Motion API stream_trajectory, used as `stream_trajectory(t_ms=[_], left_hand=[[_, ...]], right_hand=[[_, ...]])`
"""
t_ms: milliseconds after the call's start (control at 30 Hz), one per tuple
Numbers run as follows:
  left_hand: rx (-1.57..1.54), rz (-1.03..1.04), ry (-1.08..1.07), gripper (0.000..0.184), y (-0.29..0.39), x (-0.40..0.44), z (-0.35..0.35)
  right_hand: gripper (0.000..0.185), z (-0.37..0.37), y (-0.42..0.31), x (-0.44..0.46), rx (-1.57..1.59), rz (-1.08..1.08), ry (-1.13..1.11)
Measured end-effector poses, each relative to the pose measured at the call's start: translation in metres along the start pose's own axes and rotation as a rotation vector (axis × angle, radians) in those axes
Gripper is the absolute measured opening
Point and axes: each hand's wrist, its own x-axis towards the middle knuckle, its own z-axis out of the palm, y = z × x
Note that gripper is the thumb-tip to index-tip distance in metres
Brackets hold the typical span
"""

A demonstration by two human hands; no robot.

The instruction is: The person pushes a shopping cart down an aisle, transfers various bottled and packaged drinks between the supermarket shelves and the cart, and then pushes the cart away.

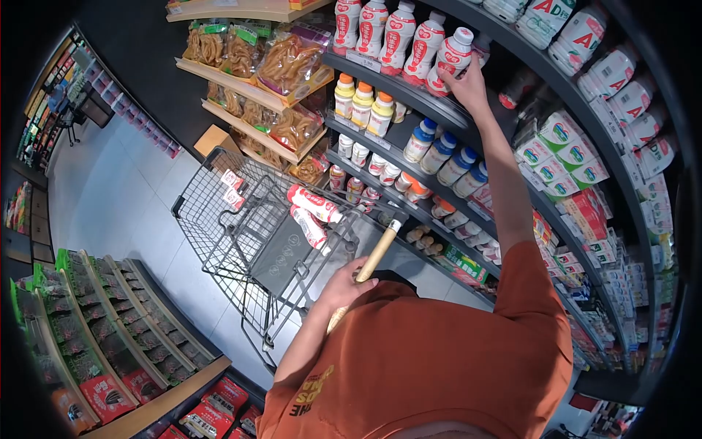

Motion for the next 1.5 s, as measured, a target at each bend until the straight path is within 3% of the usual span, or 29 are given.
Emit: stream_trajectory(t_ms=[200,400,867,1167,1500], left_hand=[[-0.004,0.009,-0.015,0.065,0.005,-0.002,-0.002],[-0.042,0.013,-0.003,0.065,0.006,-0.001,-0.001],[0.011,0.015,-0.026,0.060,0.005,0.000,-0.003],[-0.015,-0.029,-0.031,0.059,0.005,0.003,-0.003],[-0.114,-0.027,-0.018,0.058,0.007,0.002,0.001]], right_hand=[[0.065,0.015,0.034,0.007,0.327,0.112,-0.069],[0.056,-0.006,-0.015,0.008,0.585,0.565,-0.229],[0.058,0.006,0.024,0.020,0.875,0.548,-0.425],[0.057,0.011,0.032,0.020,0.891,0.509,-0.373],[0.055,0.012,0.029,0.007,0.584,0.396,-0.263]])
